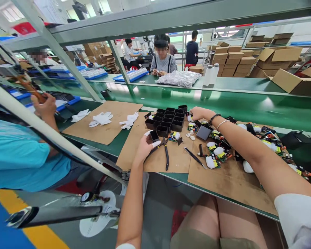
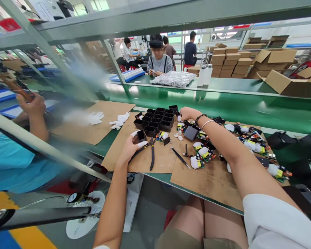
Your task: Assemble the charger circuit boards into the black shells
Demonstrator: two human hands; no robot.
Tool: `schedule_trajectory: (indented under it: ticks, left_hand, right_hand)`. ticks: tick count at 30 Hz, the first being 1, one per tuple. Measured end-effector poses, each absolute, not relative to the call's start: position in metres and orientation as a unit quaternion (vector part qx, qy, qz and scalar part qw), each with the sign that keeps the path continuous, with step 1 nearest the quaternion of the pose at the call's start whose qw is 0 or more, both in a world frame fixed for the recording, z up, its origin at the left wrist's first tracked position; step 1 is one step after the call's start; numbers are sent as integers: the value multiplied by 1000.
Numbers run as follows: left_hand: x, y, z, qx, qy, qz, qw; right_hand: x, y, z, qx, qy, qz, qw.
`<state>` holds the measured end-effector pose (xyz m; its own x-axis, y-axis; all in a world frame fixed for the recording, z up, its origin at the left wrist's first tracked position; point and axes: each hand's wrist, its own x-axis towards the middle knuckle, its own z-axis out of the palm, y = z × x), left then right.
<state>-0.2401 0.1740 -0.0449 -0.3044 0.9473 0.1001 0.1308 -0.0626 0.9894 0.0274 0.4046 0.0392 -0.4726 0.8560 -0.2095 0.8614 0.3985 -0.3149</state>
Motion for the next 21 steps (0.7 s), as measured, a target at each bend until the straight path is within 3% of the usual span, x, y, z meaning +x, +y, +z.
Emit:
schedule_trajectory:
  ticks: [6,10,16,21]
  left_hand:
    - [-234,168,-29,476,576,590,307]
    - [-202,132,-4,494,555,615,264]
    - [-80,64,-5,604,455,597,267]
    - [19,58,-38,635,544,514,192]
  right_hand:
    - [48,377,85,437,807,-340,-206]
    - [99,303,96,403,717,-466,-325]
    - [157,110,43,457,500,-579,-453]
    - [170,15,-14,426,290,-607,-604]
